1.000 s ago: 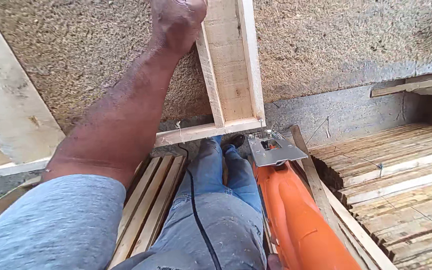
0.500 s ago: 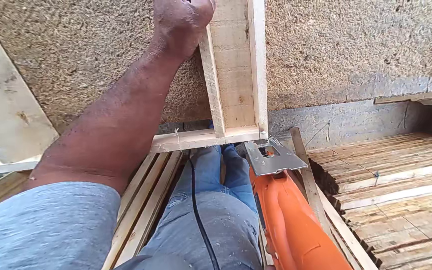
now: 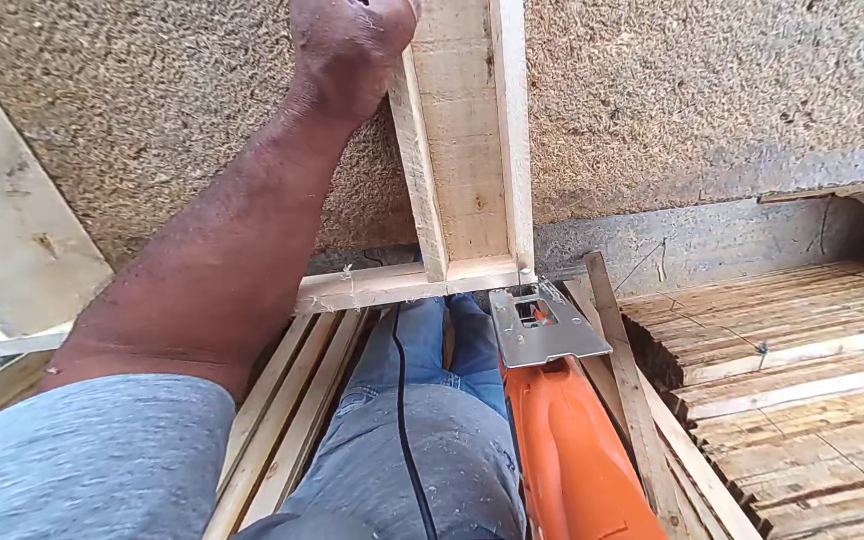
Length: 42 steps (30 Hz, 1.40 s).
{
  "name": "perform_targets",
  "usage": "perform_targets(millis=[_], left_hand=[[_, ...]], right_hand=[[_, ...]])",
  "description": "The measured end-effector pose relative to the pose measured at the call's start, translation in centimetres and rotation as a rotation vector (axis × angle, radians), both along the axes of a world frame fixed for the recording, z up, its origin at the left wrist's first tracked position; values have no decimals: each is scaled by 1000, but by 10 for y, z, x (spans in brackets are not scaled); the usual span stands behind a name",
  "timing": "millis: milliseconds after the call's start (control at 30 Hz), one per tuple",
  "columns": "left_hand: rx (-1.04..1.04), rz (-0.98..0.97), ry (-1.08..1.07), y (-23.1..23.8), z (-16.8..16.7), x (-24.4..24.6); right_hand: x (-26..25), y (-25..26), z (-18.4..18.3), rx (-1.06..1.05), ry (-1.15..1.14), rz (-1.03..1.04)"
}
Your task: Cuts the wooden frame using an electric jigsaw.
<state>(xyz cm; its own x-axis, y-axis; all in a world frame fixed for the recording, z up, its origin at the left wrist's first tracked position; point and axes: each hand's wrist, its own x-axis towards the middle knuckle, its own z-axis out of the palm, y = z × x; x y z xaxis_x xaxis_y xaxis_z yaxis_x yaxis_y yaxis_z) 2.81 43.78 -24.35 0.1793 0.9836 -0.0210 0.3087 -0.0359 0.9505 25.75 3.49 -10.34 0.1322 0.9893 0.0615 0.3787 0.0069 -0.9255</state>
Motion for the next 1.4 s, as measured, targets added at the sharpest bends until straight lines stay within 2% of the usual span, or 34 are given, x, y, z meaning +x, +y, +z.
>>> perform_targets(millis=[233, 367, 500, 633, 833, 967, 1100, 1400], left_hand=[[-2, 2, 55, -1, 4, 1], [173, -90, -23, 11, -40, -16], [-4, -14, 41, -1, 1, 0], [-5, -2, 15, -1, 1, 1], [-6, -22, 24, -2, 1, 0], [-11, -22, 3, -3, 1, 1], [29, -45, 1, -6, 3, 3], [-20, -39, 94, -7, 8, 2]], right_hand=[[2, -22, -10, -6, -12, 10], [3, -6, -3, -23, -5, 38], [-2, 1, -3, 15, -29, -34], [-4, 21, 5, 24, -21, -36], [2, -11, -9, -27, -18, -45], [7, 4, 6, -138, -63, -27], [2, -12, -9, -55, -50, -33], [3, -23, -18, -67, -61, -18]])
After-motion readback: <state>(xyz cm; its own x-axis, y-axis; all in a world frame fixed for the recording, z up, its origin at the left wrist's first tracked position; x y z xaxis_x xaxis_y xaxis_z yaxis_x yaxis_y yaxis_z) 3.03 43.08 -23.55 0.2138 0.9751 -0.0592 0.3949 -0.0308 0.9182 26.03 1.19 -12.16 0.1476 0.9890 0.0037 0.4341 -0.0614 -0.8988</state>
